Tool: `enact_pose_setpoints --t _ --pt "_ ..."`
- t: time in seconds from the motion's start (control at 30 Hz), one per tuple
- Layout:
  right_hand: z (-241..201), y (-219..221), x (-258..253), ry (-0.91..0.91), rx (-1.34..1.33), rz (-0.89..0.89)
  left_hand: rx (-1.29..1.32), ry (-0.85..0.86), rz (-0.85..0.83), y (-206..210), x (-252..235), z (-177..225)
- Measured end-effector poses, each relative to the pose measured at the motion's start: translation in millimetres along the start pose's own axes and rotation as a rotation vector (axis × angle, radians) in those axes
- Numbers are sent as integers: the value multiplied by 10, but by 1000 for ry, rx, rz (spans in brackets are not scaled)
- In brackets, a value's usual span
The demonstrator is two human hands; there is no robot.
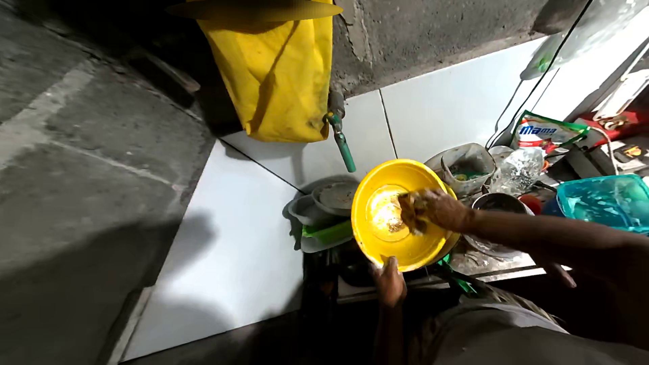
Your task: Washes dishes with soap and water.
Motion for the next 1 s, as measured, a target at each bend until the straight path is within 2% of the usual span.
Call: enact_pose_setpoints --t 0.07,0.1,0.2,0.23,0.33,0.4,0.47,0.5,0.53,0.57,0.63,0.67,0.73,0.8,0.83,0.87,0.97,1.0 --pt "141 -138 -75 -66 53 270 -51 52 -2 56 -24 92" --pt "109 -141 -72 -53 26 253 -80 83 1 56 -38 140" --pt "-69 -36 -5 -20 -34 -93 -181 74 -20 6 -54 172" --pt "-17 -43 -45 -49 -29 -80 -237 41 -34 -3 -35 147" --pt "266 -332 -243 -249 36 304 -339 -42 -61 23 21 166" --pt "329 -476 -286 -247 44 455 -298 -6 -47 52 0 214" --pt "219 -292 -249 -49 -100 349 -207 32 -49 56 -59 206" --pt "118 -110 -237 16 -209 205 -136 39 -56 64 -111 173" --pt "-5 110 -245 7 -331 67 -73 28 -64 75 -149 135" --pt "-149 311 -261 -62 -462 15 -38 4 -70 84 -162 79" --pt "-468 380 -286 -231 -794 47 19 -80 -93 141 -136 -26" --pt "-561 303 -338 -240 -988 106 62 -140 -100 172 -108 -52" --pt "-554 83 -506 -92 -1269 369 139 -227 -105 242 -24 -35" --pt "-362 -97 -677 89 -1351 708 156 -252 -117 336 47 28" --pt "-312 -127 -720 119 -1364 790 151 -255 -122 356 59 51" --pt "-336 -118 -725 100 -1348 797 143 -253 -121 360 49 64" --pt "-678 -56 -555 -189 -1195 529 160 -245 -97 280 -53 63" --pt "-708 -82 -511 -256 -1172 494 151 -249 -92 272 -61 68"
Point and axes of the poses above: each hand's wrist, its own x-axis away from the middle knuckle, its own y-axis out of the palm, z = x × y, the point moved 6 cm from there along -x, towards the middle knuckle, and after that the axes turned 7 degrees about -z, right-handed, at the moved point
